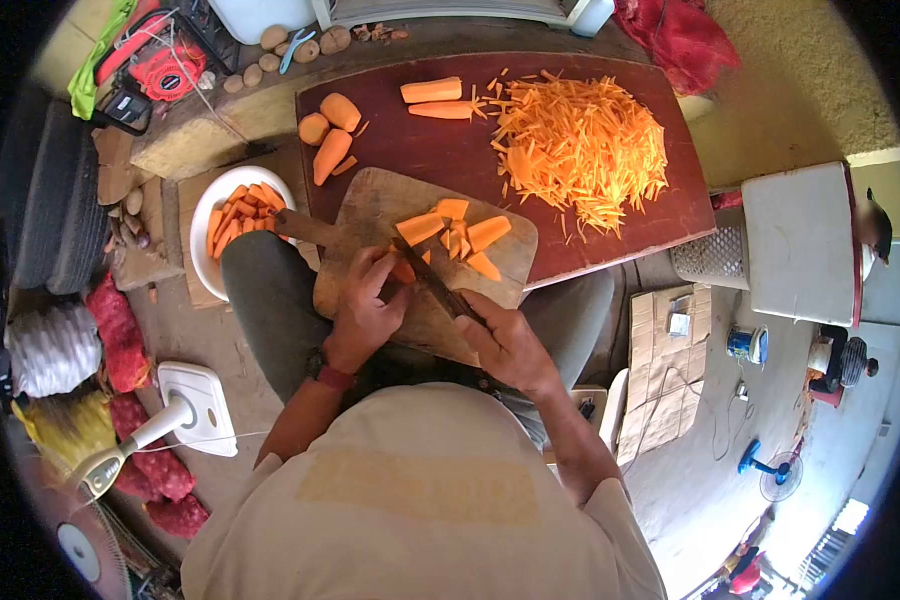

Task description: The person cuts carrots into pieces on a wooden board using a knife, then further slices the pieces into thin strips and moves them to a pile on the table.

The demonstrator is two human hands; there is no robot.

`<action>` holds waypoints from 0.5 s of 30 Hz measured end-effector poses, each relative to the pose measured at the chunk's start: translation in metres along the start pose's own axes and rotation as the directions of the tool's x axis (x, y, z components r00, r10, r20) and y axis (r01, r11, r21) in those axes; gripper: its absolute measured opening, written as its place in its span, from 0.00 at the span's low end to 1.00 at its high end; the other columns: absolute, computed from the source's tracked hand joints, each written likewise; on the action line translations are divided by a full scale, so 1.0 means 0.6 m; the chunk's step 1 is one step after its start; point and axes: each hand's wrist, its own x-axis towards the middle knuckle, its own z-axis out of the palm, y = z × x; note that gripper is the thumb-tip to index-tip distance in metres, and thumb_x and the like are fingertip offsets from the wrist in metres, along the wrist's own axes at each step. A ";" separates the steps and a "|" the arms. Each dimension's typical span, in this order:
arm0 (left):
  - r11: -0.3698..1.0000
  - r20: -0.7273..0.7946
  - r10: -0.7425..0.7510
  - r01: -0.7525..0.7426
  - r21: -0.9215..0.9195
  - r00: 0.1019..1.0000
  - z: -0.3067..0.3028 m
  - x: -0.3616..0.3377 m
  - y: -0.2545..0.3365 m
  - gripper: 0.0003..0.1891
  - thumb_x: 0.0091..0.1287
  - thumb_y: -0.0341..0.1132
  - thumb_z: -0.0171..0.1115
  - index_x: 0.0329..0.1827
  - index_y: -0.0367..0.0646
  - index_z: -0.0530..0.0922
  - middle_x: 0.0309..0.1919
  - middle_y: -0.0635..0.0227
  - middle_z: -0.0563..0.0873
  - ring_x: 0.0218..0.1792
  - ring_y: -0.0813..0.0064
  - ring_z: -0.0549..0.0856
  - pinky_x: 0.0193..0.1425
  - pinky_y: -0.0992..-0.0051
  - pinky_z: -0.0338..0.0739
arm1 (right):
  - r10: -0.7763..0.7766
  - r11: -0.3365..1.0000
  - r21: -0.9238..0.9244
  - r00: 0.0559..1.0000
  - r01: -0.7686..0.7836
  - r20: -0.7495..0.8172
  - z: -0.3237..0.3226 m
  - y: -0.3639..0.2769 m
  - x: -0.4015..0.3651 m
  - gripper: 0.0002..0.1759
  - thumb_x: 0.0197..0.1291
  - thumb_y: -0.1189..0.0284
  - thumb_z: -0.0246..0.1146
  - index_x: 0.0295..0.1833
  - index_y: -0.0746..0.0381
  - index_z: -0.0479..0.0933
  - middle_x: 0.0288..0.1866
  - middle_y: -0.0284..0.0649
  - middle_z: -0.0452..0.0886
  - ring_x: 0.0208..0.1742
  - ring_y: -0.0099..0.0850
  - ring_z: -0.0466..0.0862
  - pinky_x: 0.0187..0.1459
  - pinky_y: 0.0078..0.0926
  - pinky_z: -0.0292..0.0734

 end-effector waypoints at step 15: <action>0.989 0.023 0.090 -0.092 0.118 0.996 -0.008 0.006 0.002 0.20 0.68 0.18 0.72 0.64 0.35 0.84 0.52 0.51 0.86 0.51 0.48 0.91 0.51 0.57 0.86 | -0.039 0.998 0.057 0.999 0.040 -0.014 0.003 -0.013 -0.005 0.24 0.89 0.69 0.62 0.80 0.68 0.77 0.30 0.31 0.76 0.28 0.19 0.75 0.30 0.26 0.74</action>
